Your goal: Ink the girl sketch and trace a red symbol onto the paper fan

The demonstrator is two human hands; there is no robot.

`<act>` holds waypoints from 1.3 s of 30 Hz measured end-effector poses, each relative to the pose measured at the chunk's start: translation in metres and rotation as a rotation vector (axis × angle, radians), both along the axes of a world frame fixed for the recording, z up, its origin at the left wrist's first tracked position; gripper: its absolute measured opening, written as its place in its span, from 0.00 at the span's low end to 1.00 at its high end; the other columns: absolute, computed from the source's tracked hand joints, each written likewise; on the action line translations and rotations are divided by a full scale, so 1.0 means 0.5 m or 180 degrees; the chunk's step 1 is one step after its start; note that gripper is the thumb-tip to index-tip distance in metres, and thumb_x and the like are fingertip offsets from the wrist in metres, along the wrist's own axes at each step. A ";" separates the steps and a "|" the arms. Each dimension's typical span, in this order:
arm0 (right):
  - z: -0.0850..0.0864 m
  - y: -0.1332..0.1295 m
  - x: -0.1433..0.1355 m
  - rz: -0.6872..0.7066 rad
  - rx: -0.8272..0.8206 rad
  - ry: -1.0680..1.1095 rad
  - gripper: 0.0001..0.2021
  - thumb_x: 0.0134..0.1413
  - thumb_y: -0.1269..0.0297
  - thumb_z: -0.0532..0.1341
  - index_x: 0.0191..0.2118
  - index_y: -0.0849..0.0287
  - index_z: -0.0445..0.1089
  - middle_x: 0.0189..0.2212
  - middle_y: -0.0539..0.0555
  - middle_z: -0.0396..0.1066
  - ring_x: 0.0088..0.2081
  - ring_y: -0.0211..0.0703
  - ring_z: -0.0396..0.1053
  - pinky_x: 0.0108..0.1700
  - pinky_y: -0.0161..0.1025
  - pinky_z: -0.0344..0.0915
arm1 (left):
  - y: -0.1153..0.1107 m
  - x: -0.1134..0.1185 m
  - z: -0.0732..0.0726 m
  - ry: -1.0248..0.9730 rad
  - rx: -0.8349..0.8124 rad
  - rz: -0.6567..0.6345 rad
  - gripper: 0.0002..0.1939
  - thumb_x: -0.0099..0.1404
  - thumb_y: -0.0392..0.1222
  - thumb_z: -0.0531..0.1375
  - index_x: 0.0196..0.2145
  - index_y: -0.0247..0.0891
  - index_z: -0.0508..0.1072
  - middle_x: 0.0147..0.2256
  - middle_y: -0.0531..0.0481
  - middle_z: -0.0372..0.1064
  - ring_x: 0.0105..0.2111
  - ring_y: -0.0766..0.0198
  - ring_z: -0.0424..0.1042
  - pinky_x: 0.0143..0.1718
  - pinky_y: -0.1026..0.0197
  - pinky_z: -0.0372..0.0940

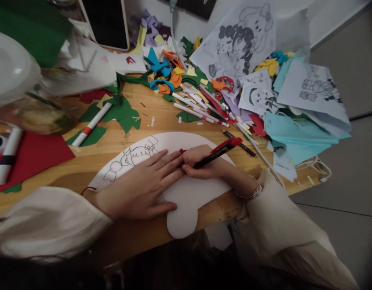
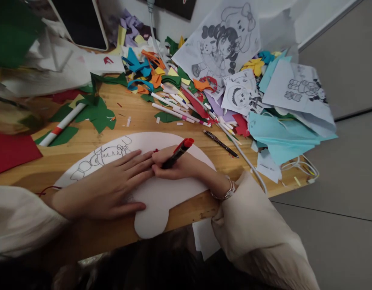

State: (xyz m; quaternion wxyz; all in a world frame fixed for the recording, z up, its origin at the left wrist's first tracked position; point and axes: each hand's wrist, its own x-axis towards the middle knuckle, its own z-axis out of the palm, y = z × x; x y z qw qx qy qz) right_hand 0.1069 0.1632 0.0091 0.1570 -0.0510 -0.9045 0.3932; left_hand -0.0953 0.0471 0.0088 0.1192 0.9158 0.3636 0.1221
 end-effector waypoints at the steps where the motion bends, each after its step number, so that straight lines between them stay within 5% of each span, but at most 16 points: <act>1: 0.000 0.000 0.000 -0.0007 -0.0036 0.0017 0.15 0.59 0.69 0.55 0.22 0.59 0.54 0.19 0.46 0.56 0.25 0.32 0.56 0.30 0.32 0.57 | 0.000 0.000 0.001 -0.0013 -0.0003 0.0005 0.36 0.67 0.60 0.52 0.62 0.29 0.59 0.65 0.35 0.51 0.67 0.48 0.42 0.68 0.47 0.36; 11: -0.001 0.007 0.009 0.0063 -0.0207 -0.0074 0.15 0.58 0.70 0.54 0.21 0.58 0.53 0.19 0.46 0.54 0.25 0.32 0.55 0.30 0.32 0.56 | 0.001 0.002 0.002 0.0023 -0.0013 -0.0011 0.37 0.68 0.61 0.50 0.63 0.27 0.58 0.65 0.33 0.48 0.68 0.47 0.42 0.68 0.47 0.36; 18: -0.006 0.000 -0.001 -0.0962 -0.1315 0.0195 0.17 0.57 0.61 0.59 0.22 0.59 0.54 0.20 0.45 0.57 0.22 0.30 0.57 0.25 0.30 0.56 | 0.001 0.000 0.006 0.0052 -0.0036 -0.0059 0.34 0.68 0.60 0.50 0.63 0.34 0.58 0.66 0.31 0.44 0.68 0.44 0.41 0.67 0.44 0.39; 25: -0.009 -0.006 -0.006 -0.0507 -0.0863 -0.0039 0.15 0.60 0.65 0.58 0.22 0.60 0.60 0.20 0.47 0.63 0.24 0.32 0.61 0.30 0.32 0.60 | -0.001 -0.002 0.007 0.0027 -0.0007 -0.0050 0.33 0.68 0.60 0.50 0.62 0.37 0.60 0.64 0.32 0.51 0.66 0.42 0.45 0.66 0.41 0.43; 39: -0.003 -0.008 -0.006 -0.0516 -0.0663 -0.0019 0.14 0.59 0.66 0.58 0.22 0.60 0.62 0.21 0.48 0.65 0.25 0.33 0.62 0.30 0.33 0.61 | -0.001 -0.001 0.006 -0.0105 -0.0016 -0.0037 0.33 0.67 0.60 0.52 0.62 0.37 0.61 0.64 0.33 0.53 0.66 0.42 0.47 0.66 0.41 0.42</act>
